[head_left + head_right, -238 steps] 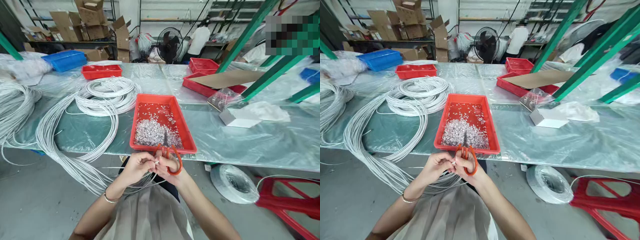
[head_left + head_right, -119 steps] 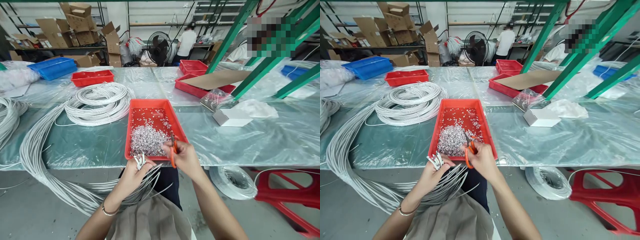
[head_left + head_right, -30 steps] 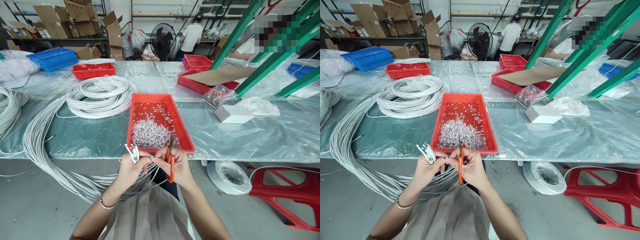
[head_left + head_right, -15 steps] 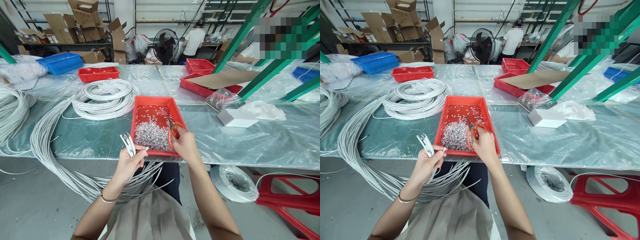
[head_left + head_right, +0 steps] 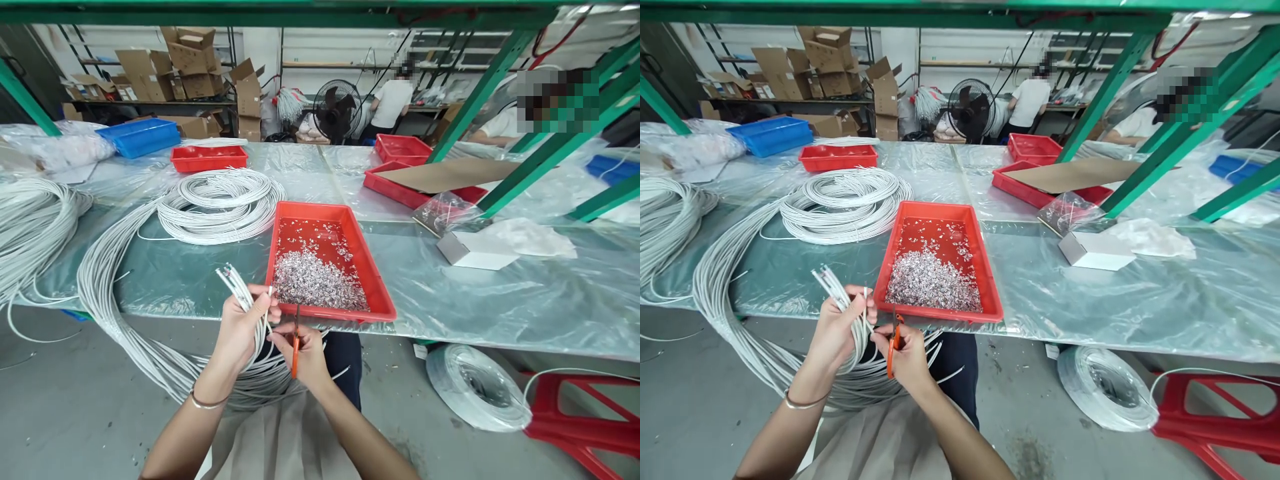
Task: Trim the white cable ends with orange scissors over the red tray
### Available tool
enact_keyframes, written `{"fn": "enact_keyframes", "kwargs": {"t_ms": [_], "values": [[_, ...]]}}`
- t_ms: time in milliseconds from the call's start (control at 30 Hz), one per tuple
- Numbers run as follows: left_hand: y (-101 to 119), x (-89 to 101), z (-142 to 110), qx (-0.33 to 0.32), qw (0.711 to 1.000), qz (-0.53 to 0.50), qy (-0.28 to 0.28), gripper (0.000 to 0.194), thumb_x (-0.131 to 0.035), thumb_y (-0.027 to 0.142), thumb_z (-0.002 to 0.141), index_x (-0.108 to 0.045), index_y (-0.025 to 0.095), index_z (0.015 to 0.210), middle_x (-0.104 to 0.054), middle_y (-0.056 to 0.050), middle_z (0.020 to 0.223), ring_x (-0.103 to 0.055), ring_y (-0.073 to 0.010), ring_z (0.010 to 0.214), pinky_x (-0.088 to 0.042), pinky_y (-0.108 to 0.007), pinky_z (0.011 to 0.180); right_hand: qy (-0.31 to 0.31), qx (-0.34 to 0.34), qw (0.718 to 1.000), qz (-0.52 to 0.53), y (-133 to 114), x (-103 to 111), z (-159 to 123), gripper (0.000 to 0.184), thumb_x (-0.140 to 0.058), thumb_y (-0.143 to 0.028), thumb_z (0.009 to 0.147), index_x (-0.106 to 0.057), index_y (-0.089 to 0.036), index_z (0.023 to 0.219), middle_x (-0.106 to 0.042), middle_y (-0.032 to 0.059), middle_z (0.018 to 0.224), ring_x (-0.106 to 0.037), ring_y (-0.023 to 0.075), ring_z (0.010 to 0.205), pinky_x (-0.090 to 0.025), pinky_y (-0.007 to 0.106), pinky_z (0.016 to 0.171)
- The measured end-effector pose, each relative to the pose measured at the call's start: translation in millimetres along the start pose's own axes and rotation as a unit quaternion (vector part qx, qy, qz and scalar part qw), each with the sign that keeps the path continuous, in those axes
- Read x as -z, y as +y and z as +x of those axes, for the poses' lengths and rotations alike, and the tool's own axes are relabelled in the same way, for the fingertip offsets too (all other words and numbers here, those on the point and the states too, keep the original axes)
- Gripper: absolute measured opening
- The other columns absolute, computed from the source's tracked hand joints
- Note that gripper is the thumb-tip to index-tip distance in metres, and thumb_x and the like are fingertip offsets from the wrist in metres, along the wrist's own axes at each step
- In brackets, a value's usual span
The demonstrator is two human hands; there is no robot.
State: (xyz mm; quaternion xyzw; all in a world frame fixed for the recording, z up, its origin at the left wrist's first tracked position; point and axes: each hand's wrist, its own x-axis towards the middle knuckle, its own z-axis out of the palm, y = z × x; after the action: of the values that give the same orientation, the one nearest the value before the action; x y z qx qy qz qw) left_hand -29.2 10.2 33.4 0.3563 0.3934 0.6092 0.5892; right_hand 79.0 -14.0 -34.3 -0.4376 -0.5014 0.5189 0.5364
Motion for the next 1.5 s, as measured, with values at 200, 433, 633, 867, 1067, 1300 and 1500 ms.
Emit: {"fn": "enact_keyframes", "kwargs": {"t_ms": [200,433,633,867,1067,1300,1500], "values": [[19,14.1,-36,-0.107,0.981,0.092,-0.134,0.014,-0.065,0.028,0.079,-0.072,0.017,0.077,-0.067,-0.007,0.075,-0.063,-0.0196,0.08,-0.053,-0.028,0.067,0.03,0.005,0.999,0.04,-5,12,15,0.032,-0.063,-0.05,0.073,-0.059,-0.019,0.074,-0.052,-0.0048,0.05,-0.033,0.0055,0.031,-0.027,0.019,0.03],[-2,6.4,-24,-0.106,0.973,0.192,-0.072,0.015,-0.073,0.028,0.068,-0.072,0.016,0.076,-0.059,-0.005,0.082,-0.055,-0.0111,0.063,-0.046,-0.022,0.056,-0.036,0.014,0.998,0.042,-20,12,6,0.025,-0.067,-0.042,0.073,-0.057,-0.02,0.07,-0.039,-0.01,0.037,-0.032,0.007,0.028,-0.027,0.02,0.031],[-6,5.9,-17,-0.07,0.976,0.189,-0.077,0.015,-0.071,0.028,0.07,-0.064,0.015,0.071,-0.058,0.0,0.062,-0.055,-0.0119,0.06,-0.044,-0.022,0.057,-0.03,0.072,0.991,-0.107,-40,63,-5,0.021,-0.057,-0.027,0.082,-0.04,-0.023,0.092,-0.054,-0.0035,0.071,-0.051,0.012,0.056,-0.042,0.024,0.054],[-14,-1.5,-19,-0.032,0.965,0.221,-0.139,0.016,-0.068,0.027,0.073,-0.059,0.014,0.074,-0.055,0.002,0.059,-0.049,-0.0089,0.051,-0.04,-0.02,0.049,-0.246,0.028,0.888,-0.387,-91,94,-23,0.026,-0.053,-0.019,0.077,-0.043,-0.02,0.101,-0.048,-0.0046,0.064,-0.044,0.0134,0.055,-0.037,0.025,0.055],[-23,-3.2,-18,-0.046,0.949,0.285,-0.124,0.012,-0.064,0.025,0.076,-0.061,0.014,0.076,-0.059,0.0,0.063,-0.052,-0.0097,0.056,-0.041,-0.02,0.054,-0.235,0.037,0.857,-0.457,-97,98,-25,0.03,-0.046,-0.028,0.084,-0.044,-0.016,0.111,-0.05,-0.0024,0.063,-0.045,0.0155,0.055,-0.037,0.026,0.054],[-29,-0.7,-15,-0.067,0.938,0.314,-0.13,0.01,-0.063,0.024,0.077,-0.062,0.015,0.076,-0.064,-0.001,0.066,-0.057,-0.0115,0.061,-0.044,-0.021,0.058,-0.26,0.007,0.835,-0.485,-103,98,-24,0.032,-0.051,-0.025,0.079,-0.045,-0.017,0.11,-0.049,-0.004,0.06,-0.045,0.0151,0.053,-0.035,0.026,0.052],[-30,-1.7,-13,-0.08,0.925,0.347,-0.131,0.01,-0.063,0.024,0.077,-0.063,0.015,0.075,-0.066,-0.002,0.069,-0.059,-0.013,0.063,-0.045,-0.022,0.059,-0.272,0.018,0.83,-0.487,-102,99,-19,0.02,-0.043,-0.034,0.09,-0.047,-0.018,0.101,-0.048,-0.0038,0.061,-0.045,0.0152,0.056,-0.036,0.027,0.056]]}}
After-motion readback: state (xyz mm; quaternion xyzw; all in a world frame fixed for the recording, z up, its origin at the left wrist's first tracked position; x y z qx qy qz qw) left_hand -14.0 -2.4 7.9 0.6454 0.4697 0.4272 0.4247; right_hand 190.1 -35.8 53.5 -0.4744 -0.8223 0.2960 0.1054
